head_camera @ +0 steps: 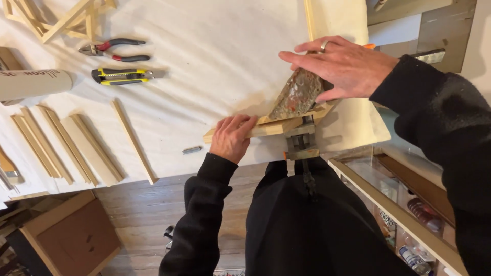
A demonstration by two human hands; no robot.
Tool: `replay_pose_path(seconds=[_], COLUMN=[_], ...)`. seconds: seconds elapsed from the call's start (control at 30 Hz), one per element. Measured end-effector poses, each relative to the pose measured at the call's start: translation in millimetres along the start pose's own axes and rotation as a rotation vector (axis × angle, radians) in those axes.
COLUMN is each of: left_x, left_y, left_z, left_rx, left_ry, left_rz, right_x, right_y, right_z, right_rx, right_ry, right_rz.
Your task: Assemble a wooden picture frame using glue, a corner clamp, and a hammer.
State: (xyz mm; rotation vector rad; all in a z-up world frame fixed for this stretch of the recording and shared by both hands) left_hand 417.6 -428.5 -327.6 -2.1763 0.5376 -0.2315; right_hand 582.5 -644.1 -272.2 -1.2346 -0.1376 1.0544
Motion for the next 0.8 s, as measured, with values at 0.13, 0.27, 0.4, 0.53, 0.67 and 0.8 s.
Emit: replay_pose_path(seconds=[0.13,0.27,0.4,0.53,0.67,0.8], left_x=[-3,0,5,5,6,-5], left_y=[-1,3,-2,-4,-7,-22], left_z=[2,1,1,0,-5,-19], left_rx=[0.013,-0.022,-0.017,-0.05,-0.061,-0.003], left_ry=[-0.012,0.003,0.032,0.038,0.035,0.137], left_rz=[0.042,0.098,0.09,0.085,0.085,-0.056], right_x=[2,-9,-10,-3,-4,-23], right_y=[-2,-15,-13,2,5,0], right_z=[9,18,19,12,8,3], right_rx=[0.0,-0.023,-0.066,-0.164,-0.111,-0.064], right_ry=[-0.036,-0.051,-0.045,-0.014,0.004,-0.017], right_rz=[0.045,-0.045,-0.081,-0.04,-0.025,-0.096])
Point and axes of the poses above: each hand's wrist, its own x-axis towards the middle knuckle, its own y-axis out of the palm, z = x × y, the point moved 6 cm from there along x, towards the middle knuckle, and after that the axes turned 12 degrees about y, right-handed, at the moved point
